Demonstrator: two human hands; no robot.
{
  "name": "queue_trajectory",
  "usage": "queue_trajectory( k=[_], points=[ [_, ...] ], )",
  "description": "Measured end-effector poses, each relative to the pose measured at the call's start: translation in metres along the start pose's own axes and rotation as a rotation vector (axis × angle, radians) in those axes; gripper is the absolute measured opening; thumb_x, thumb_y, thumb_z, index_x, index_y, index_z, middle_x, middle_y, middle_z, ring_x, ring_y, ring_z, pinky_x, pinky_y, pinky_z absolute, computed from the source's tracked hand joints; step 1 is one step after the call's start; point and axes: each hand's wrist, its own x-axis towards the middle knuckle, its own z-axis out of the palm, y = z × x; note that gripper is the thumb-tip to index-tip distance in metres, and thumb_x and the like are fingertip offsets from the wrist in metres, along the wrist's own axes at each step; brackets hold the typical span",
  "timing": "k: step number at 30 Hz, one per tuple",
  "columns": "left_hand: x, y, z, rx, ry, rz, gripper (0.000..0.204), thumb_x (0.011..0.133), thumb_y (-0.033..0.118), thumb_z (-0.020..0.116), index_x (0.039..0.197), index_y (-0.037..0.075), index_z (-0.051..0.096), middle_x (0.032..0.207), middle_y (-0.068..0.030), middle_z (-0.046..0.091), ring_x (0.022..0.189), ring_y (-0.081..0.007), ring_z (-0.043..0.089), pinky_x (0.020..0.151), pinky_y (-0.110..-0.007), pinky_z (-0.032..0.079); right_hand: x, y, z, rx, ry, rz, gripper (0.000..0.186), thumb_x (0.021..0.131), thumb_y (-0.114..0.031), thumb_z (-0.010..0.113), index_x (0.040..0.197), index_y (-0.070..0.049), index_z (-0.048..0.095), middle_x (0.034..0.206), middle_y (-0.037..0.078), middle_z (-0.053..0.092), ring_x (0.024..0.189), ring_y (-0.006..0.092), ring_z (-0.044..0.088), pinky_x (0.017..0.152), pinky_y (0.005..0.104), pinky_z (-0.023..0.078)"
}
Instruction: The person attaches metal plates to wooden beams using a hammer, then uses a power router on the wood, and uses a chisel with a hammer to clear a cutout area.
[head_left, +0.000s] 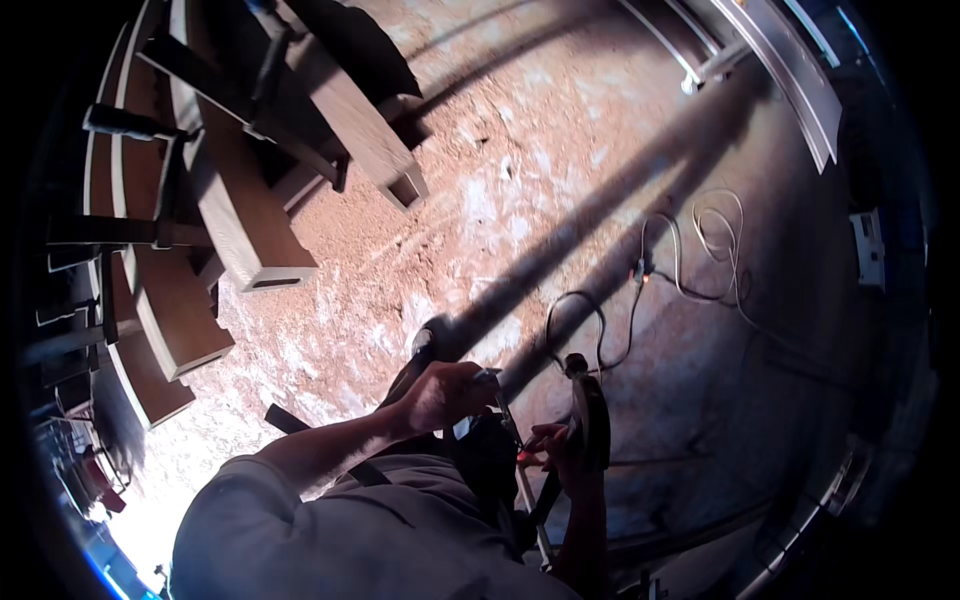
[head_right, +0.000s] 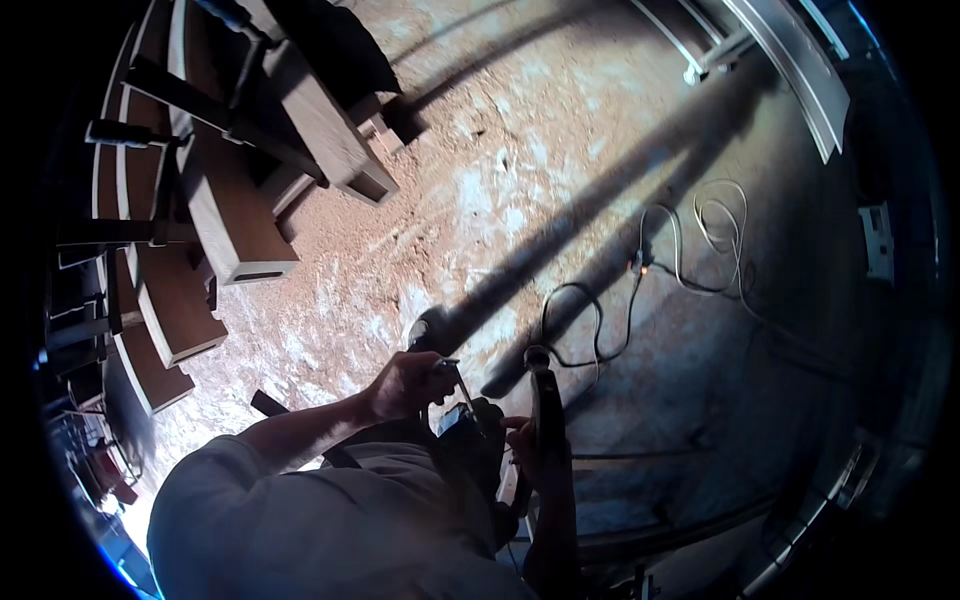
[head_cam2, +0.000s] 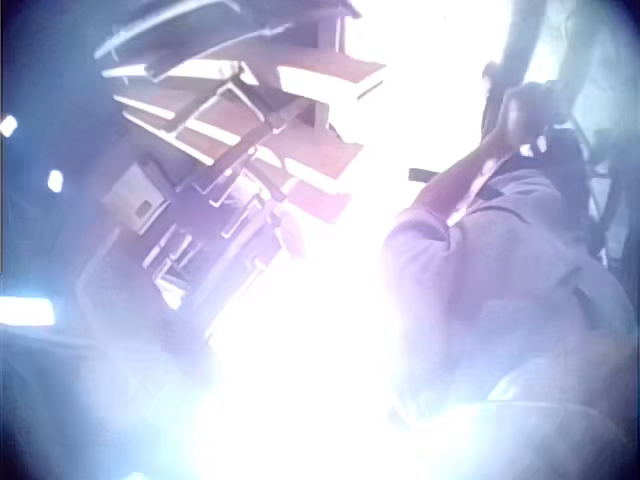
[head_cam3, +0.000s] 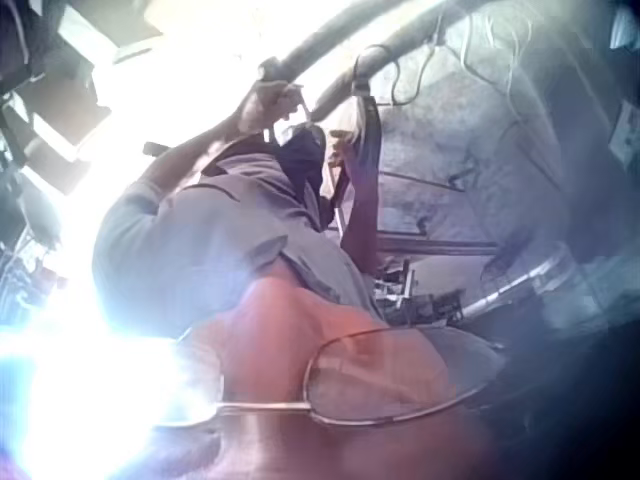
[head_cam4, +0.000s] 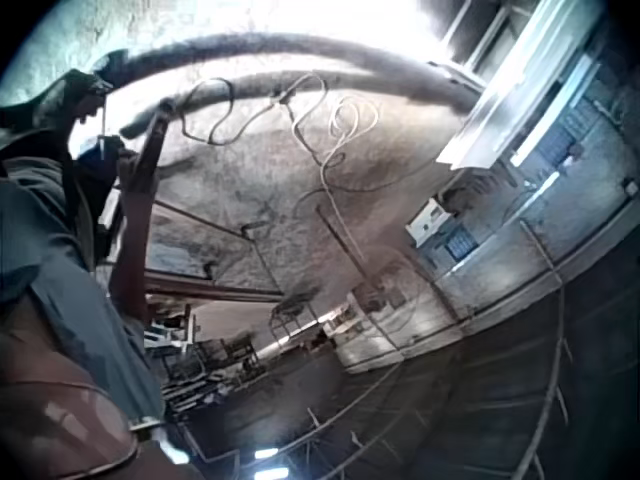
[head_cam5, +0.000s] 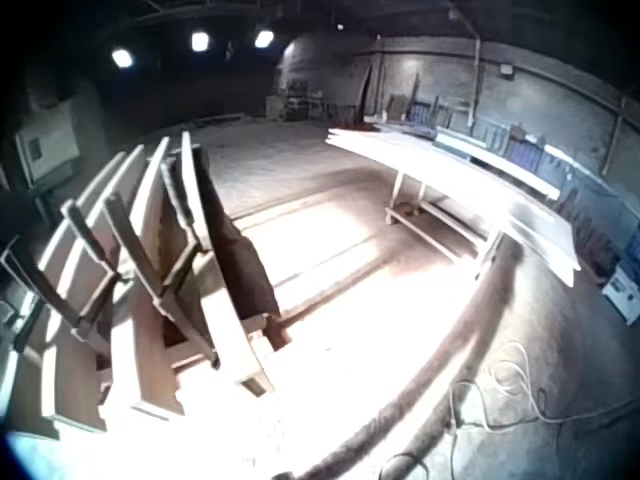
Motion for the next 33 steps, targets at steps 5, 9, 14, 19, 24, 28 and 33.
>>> queue_trajectory(
  k=[5, 9, 14, 19, 24, 28, 33],
  points=[
    [-0.007, 0.059, -0.024, 0.088, 0.064, 0.141, 0.014, 0.092, 0.012, 0.066, 0.102, 0.001, 0.065, 0.079, -0.0039, 0.067, 0.074, -0.0089, 0.065, 0.065, -0.027, 0.054, 0.041, -0.097, 0.034, -0.181, -0.297, -0.375, 0.021, 0.085, -0.009, 0.071, 0.105, -0.004, 0.065, 0.099, 0.011, 0.071, 0.074, 0.0098, 0.061, 0.058, 0.0285, 0.050],
    [-0.005, 0.098, -0.016, 0.045, 0.333, 0.043, 0.013, 0.091, 0.014, 0.067, 0.095, 0.002, 0.067, 0.079, -0.0051, 0.068, 0.073, -0.0102, 0.066, 0.066, -0.029, 0.054, 0.063, -0.173, 0.032, -0.734, -0.375, -0.398, 0.024, 0.086, -0.009, 0.069, 0.109, -0.003, 0.062, 0.085, 0.007, 0.066, 0.073, 0.0100, 0.060, 0.061, 0.0287, 0.050],
    [-0.006, 0.138, -0.004, -0.317, 0.626, 0.212, 0.051, 0.094, 0.047, 0.061, 0.104, -0.002, 0.054, 0.079, -0.0086, 0.065, 0.064, -0.0156, 0.063, 0.057, -0.031, 0.050, 0.100, -0.228, 0.013, -0.487, -0.536, -0.444, 0.013, 0.087, -0.008, 0.068, 0.096, 0.000, 0.063, 0.079, 0.005, 0.063, 0.073, 0.0102, 0.062, 0.065, 0.0279, 0.051],
    [-0.016, 0.158, -0.020, -1.084, 0.788, 0.504, 0.025, 0.101, 0.031, 0.054, 0.105, 0.006, 0.050, 0.084, -0.0133, 0.065, 0.063, -0.0201, 0.066, 0.049, -0.030, 0.052, 0.120, -0.267, -0.016, -0.237, -0.639, -0.392, 0.015, 0.090, -0.014, 0.071, 0.090, -0.006, 0.059, 0.078, 0.002, 0.063, 0.066, 0.0094, 0.058, 0.060, 0.0256, 0.049],
    [-0.036, 0.169, -0.021, -1.150, 1.014, 0.747, 0.016, 0.101, 0.022, 0.052, 0.104, 0.006, 0.056, 0.089, -0.0140, 0.065, 0.068, -0.0235, 0.067, 0.055, -0.034, 0.056, 0.108, -0.280, -0.017, -0.237, -0.641, -0.568, 0.015, 0.092, -0.007, 0.062, 0.095, -0.005, 0.048, 0.081, 0.011, 0.057, 0.060, 0.0152, 0.053, 0.058, 0.0287, 0.046],
    [-0.042, 0.170, -0.018, -1.193, 0.984, 0.822, 0.018, 0.100, 0.021, 0.055, 0.108, 0.005, 0.057, 0.089, -0.0125, 0.066, 0.071, -0.0221, 0.067, 0.059, -0.033, 0.058, 0.099, -0.287, -0.016, -0.269, -0.669, -0.661, 0.012, 0.093, -0.006, 0.061, 0.093, -0.004, 0.049, 0.084, 0.012, 0.058, 0.060, 0.0144, 0.053, 0.056, 0.0286, 0.045],
    [-0.039, 0.169, -0.012, -1.214, 1.042, 0.808, 0.020, 0.099, 0.021, 0.056, 0.110, 0.004, 0.058, 0.085, -0.0101, 0.065, 0.073, -0.0212, 0.068, 0.059, -0.033, 0.058, 0.098, -0.287, -0.016, -0.295, -0.645, -0.696, 0.010, 0.093, -0.007, 0.060, 0.091, -0.003, 0.051, 0.087, 0.013, 0.060, 0.060, 0.0127, 0.054, 0.056, 0.0277, 0.045]
  ],
)
